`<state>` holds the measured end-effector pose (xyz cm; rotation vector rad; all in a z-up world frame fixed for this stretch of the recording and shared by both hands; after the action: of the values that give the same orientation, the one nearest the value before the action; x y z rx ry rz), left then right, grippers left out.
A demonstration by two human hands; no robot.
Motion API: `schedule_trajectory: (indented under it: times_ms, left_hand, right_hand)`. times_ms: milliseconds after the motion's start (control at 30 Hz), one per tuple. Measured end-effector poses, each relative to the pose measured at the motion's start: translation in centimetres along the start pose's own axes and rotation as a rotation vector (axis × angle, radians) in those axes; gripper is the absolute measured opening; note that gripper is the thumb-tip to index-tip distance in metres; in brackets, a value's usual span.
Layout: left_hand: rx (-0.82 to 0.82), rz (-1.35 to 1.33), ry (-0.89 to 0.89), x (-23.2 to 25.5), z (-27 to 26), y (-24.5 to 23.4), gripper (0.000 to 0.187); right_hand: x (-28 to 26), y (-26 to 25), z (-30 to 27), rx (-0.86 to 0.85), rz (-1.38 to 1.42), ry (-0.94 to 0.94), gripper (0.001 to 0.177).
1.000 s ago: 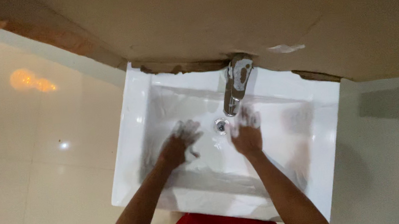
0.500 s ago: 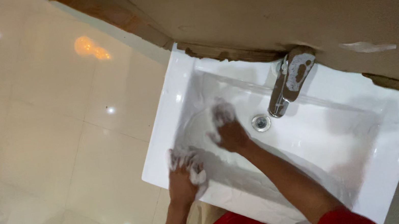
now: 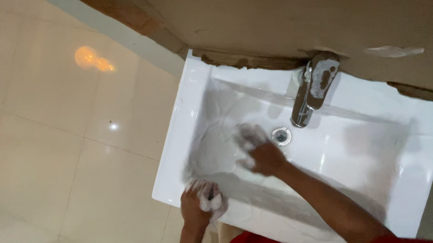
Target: The person scrubs the sink basin and faucet by hand with soapy foam, rubbing the inner surfaces, edges, and faucet.
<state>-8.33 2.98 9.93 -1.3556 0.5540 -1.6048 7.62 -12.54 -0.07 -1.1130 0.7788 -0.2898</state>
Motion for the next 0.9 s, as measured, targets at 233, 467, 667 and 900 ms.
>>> schedule_trajectory:
  times_ms: [233, 467, 667, 900]
  left_hand:
    - [0.083, -0.001, -0.003, 1.3, 1.1, -1.3, 0.010]
    - [0.081, 0.021, -0.088, 0.6, 1.4, -1.9, 0.012]
    - [0.087, -0.010, -0.107, 0.0, 1.2, -1.6, 0.010]
    - [0.132, 0.008, -0.067, -0.7, -0.6, -1.1, 0.023]
  right_hand:
    - [-2.3, 5.7, 5.1, -0.122, 0.059, 0.428, 0.085]
    - [-2.3, 6.1, 6.1, 0.052, -0.019, 0.465, 0.085]
    - [-7.6, 8.8, 11.1, 0.124, 0.014, 0.342, 0.084]
    - [0.0, 8.5, 6.8, -0.069, -0.050, 0.810, 0.084]
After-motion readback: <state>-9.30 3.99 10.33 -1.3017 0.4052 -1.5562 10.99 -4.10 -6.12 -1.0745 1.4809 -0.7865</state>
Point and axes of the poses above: each hand's wrist, its own z-axis towards the middle knuckle, its own y-axis out of the palm, x = y × z, the point moved 8 cm from there along z, towards the middle knuckle, and after that the axes turned 11 degrees about x, right-handed, at the moved point
